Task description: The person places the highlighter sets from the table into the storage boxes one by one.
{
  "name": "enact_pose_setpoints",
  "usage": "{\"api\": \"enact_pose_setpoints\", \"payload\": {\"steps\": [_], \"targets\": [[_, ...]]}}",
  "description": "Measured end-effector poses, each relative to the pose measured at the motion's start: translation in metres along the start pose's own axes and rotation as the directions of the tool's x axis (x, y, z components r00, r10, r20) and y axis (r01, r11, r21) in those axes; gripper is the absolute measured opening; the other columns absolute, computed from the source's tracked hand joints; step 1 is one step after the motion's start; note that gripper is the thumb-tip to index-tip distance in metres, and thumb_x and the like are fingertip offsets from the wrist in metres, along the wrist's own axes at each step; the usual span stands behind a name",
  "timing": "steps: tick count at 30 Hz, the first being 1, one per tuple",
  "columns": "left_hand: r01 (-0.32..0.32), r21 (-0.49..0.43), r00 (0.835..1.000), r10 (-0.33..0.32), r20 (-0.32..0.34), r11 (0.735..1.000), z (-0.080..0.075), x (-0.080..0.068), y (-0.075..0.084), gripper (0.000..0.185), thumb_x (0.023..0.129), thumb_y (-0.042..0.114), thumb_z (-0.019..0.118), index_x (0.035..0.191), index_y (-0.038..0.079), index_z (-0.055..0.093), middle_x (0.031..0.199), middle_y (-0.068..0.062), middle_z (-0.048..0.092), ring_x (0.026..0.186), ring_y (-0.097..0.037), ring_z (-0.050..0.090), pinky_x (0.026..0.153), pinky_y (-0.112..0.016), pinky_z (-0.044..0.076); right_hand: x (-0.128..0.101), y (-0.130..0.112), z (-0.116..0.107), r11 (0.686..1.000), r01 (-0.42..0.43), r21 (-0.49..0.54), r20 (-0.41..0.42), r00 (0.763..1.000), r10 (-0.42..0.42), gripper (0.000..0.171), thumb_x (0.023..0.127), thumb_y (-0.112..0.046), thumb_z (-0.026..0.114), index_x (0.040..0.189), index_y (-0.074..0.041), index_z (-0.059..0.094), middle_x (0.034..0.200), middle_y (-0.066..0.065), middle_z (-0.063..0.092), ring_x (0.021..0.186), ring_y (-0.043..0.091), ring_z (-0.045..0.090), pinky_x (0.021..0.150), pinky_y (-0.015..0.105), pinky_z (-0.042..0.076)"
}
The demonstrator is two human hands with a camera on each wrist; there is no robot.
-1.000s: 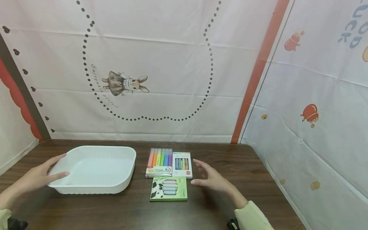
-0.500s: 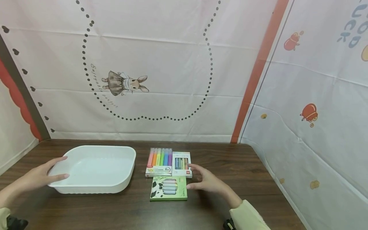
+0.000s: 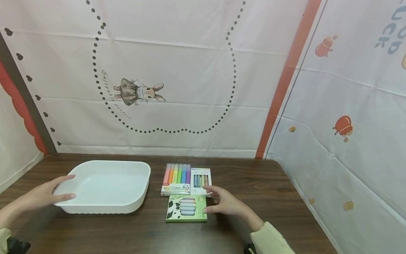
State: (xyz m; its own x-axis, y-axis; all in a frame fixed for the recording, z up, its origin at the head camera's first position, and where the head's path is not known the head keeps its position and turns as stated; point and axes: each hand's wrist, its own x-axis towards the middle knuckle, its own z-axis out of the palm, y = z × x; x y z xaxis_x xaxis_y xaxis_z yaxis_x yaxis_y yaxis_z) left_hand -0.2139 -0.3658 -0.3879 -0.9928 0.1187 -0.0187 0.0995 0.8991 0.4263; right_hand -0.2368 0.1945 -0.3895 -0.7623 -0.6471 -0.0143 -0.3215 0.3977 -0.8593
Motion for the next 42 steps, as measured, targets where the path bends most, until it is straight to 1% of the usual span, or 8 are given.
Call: {"api": "enact_pose_setpoints", "payload": {"steps": [3,9,16,24,38,42], "targets": [[0.001,-0.002,1.0,-0.001,0.004,1.0,-0.0002,0.0003,-0.0009,0.082,0.082,0.047,0.062,0.133,-0.009,0.03,0.126,-0.046,0.03,0.109,-0.061,0.034,0.078,-0.066,0.036,0.0005,-0.0001,0.0013,1.0,-0.011,0.0,0.005,1.0,0.011,0.07,0.08,-0.015,0.071,0.137,0.003,0.034,0.138,0.021,0.039,0.121,0.039,0.041,0.094,0.05,0.04],[0.0,-0.005,1.0,0.0,0.004,1.0,0.0,-0.0001,-0.0004,0.082,0.082,0.047,0.062,0.133,-0.009,0.031,0.126,-0.046,0.03,0.109,-0.061,0.034,0.078,-0.066,0.036,0.0019,0.002,0.0043,0.999,-0.035,-0.024,0.006,0.999,0.035,0.068,0.079,-0.018,0.072,0.135,0.001,0.038,0.131,0.022,0.045,0.119,0.036,0.042,0.093,0.046,0.043],[0.006,-0.006,1.0,-0.006,0.005,1.0,-0.0002,0.0001,0.0012,0.083,0.081,0.047,0.062,0.133,-0.009,0.031,0.126,-0.046,0.03,0.109,-0.061,0.035,0.079,-0.066,0.036,0.0044,0.0057,0.0068,0.999,-0.019,-0.049,0.013,1.0,0.02,0.067,0.079,-0.018,0.072,0.133,0.004,0.039,0.131,0.024,0.045,0.116,0.037,0.043,0.091,0.044,0.044],[-0.007,-0.006,1.0,0.007,-0.011,1.0,0.0011,0.0003,0.0002,0.082,0.081,0.046,0.063,0.132,-0.009,0.031,0.126,-0.046,0.031,0.109,-0.061,0.035,0.079,-0.066,0.036,0.0052,0.0032,0.0071,0.997,-0.053,-0.052,0.015,0.998,0.054,0.067,0.078,-0.019,0.073,0.133,0.001,0.041,0.131,0.018,0.046,0.114,0.032,0.044,0.091,0.044,0.044],[-0.001,-0.026,1.0,0.001,-0.005,1.0,0.0015,-0.0001,-0.0003,0.082,0.08,0.045,0.064,0.133,-0.008,0.031,0.126,-0.046,0.03,0.11,-0.061,0.034,0.08,-0.066,0.035,0.0056,0.0005,0.0071,0.995,-0.042,-0.096,0.032,0.998,0.045,0.071,0.075,-0.018,0.075,0.134,0.0,0.04,0.126,0.018,0.049,0.112,0.03,0.045,0.09,0.044,0.044],[0.0,-0.024,1.0,-0.001,-0.004,1.0,0.0017,0.0003,-0.0008,0.082,0.08,0.046,0.064,0.133,-0.008,0.03,0.126,-0.046,0.03,0.11,-0.061,0.034,0.079,-0.066,0.035,0.0059,0.0001,0.0067,0.993,-0.016,-0.118,0.044,0.999,0.021,0.07,0.076,-0.022,0.074,0.134,0.001,0.04,0.125,0.017,0.048,0.111,0.029,0.045,0.089,0.044,0.045]]}}
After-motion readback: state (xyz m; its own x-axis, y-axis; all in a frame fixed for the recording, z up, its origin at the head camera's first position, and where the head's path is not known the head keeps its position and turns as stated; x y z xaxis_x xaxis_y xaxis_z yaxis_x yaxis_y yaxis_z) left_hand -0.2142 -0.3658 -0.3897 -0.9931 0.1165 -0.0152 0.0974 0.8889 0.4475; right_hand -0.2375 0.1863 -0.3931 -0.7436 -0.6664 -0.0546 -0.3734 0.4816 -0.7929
